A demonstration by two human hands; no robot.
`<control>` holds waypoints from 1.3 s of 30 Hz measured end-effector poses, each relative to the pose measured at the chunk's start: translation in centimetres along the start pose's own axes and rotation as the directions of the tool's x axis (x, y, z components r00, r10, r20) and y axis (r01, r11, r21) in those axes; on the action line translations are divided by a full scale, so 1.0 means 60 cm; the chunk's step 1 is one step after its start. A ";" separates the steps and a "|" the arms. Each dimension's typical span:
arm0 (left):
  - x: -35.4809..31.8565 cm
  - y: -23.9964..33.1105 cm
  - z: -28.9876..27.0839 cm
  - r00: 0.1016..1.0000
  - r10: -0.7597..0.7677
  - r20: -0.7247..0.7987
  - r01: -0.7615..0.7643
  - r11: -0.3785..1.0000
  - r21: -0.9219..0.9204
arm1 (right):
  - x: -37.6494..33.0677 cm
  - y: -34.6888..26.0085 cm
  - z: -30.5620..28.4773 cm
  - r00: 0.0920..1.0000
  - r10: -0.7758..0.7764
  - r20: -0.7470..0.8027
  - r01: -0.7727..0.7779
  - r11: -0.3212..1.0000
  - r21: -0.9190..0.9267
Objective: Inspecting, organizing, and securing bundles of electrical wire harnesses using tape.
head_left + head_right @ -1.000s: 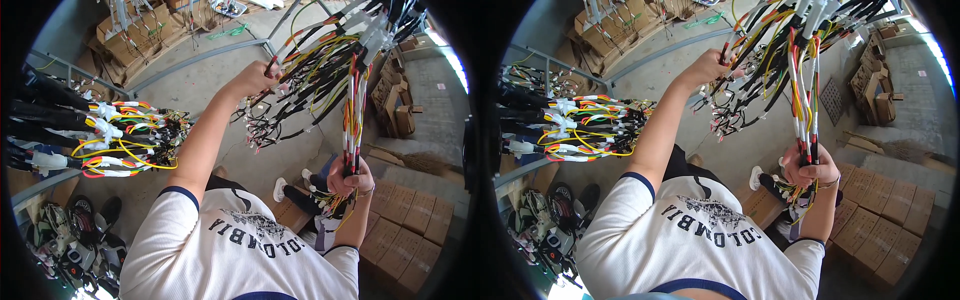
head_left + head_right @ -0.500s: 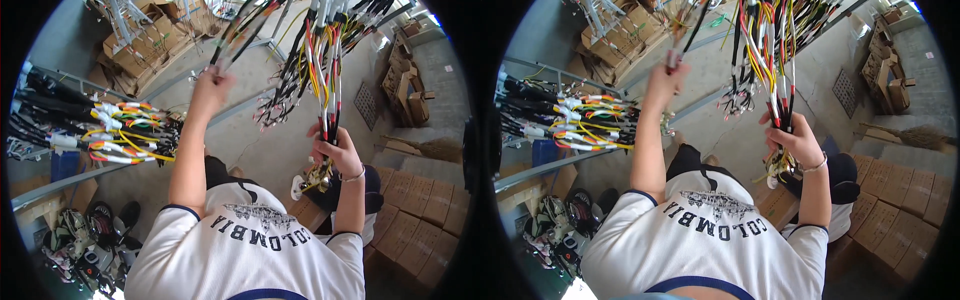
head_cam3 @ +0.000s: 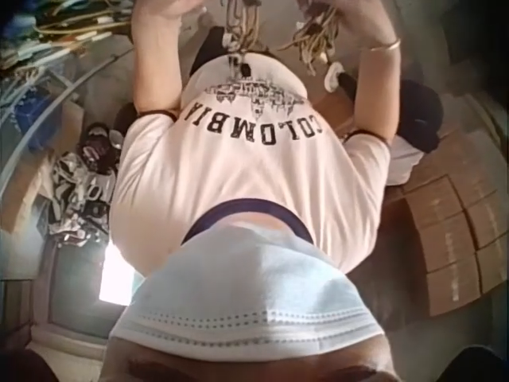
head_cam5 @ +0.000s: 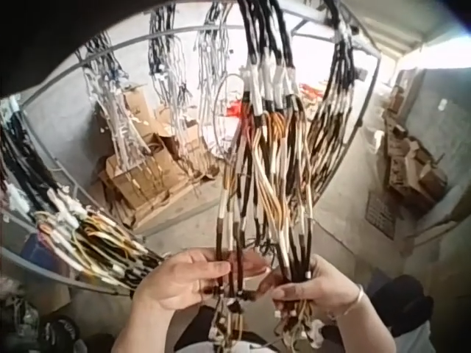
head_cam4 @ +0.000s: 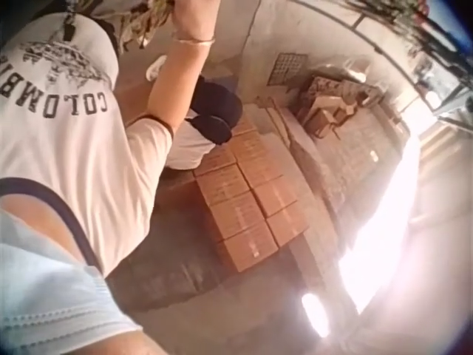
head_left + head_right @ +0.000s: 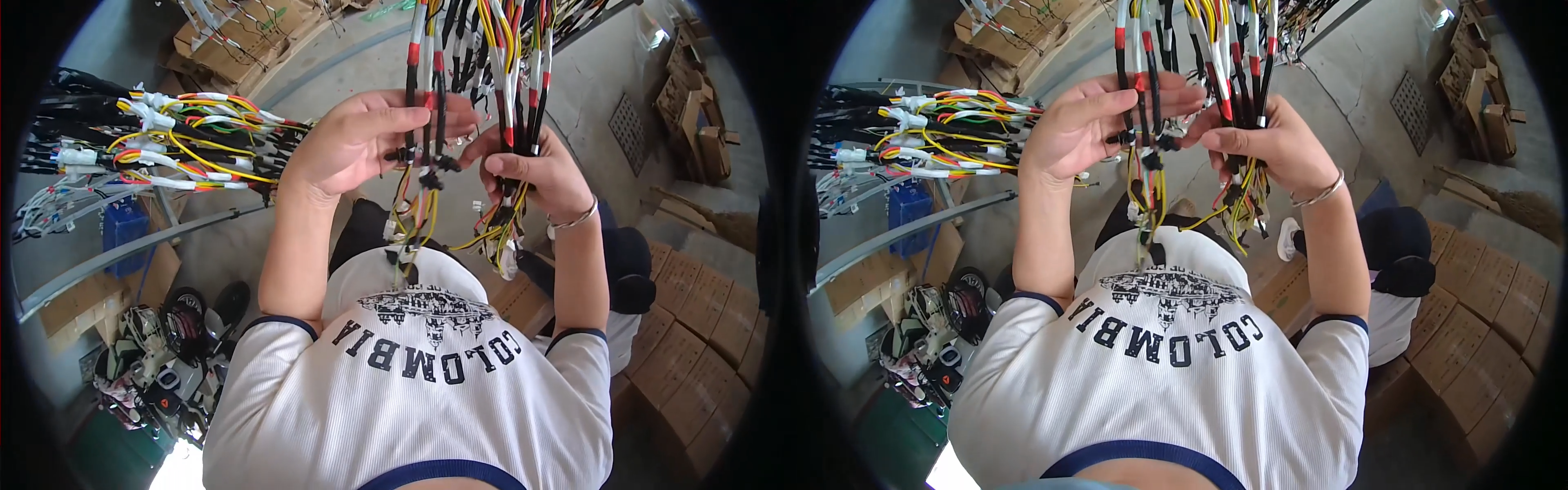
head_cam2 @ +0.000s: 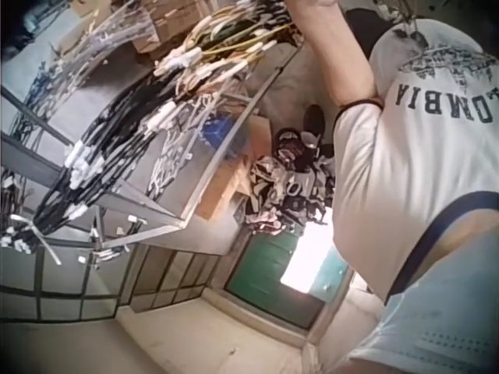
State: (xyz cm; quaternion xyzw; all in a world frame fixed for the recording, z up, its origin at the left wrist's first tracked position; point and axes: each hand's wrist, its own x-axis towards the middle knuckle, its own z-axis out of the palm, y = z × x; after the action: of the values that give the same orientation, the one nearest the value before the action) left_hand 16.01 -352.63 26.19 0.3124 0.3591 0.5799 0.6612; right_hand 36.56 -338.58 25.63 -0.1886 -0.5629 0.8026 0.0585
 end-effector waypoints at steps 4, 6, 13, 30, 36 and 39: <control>0.002 -0.002 0.007 0.999 -0.038 0.005 0.038 0.994 -0.101 | 0.001 -0.003 0.013 1.000 -0.005 -0.013 0.005 1.000 0.014; 0.002 -0.003 0.014 0.998 -0.059 -0.026 0.056 0.992 -0.117 | 0.001 -0.005 0.015 1.000 0.003 -0.010 -0.003 1.000 0.003; 0.000 -0.005 0.016 0.996 -0.089 0.016 0.089 0.936 -0.340 | 0.010 -0.004 0.030 1.000 0.001 0.011 -0.002 0.998 0.058; -0.070 -0.022 0.029 0.987 0.131 -0.097 -0.096 0.947 0.305 | 0.007 0.002 0.028 0.998 0.047 0.040 -0.053 0.986 0.155; -0.075 -0.024 0.028 0.990 0.052 -0.129 -0.022 0.975 0.221 | 0.011 -0.004 0.025 0.998 0.032 0.057 -0.038 0.993 0.112; -0.075 -0.043 0.030 0.979 0.103 -0.173 -0.045 0.950 0.309 | 0.007 0.001 0.022 0.996 0.057 0.068 -0.065 0.989 0.129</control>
State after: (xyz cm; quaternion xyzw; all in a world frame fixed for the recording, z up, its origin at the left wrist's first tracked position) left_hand 18.63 -357.40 25.54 0.3677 0.4924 0.5692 0.5462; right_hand 35.67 -339.65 25.83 -0.1758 -0.5045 0.8449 0.0283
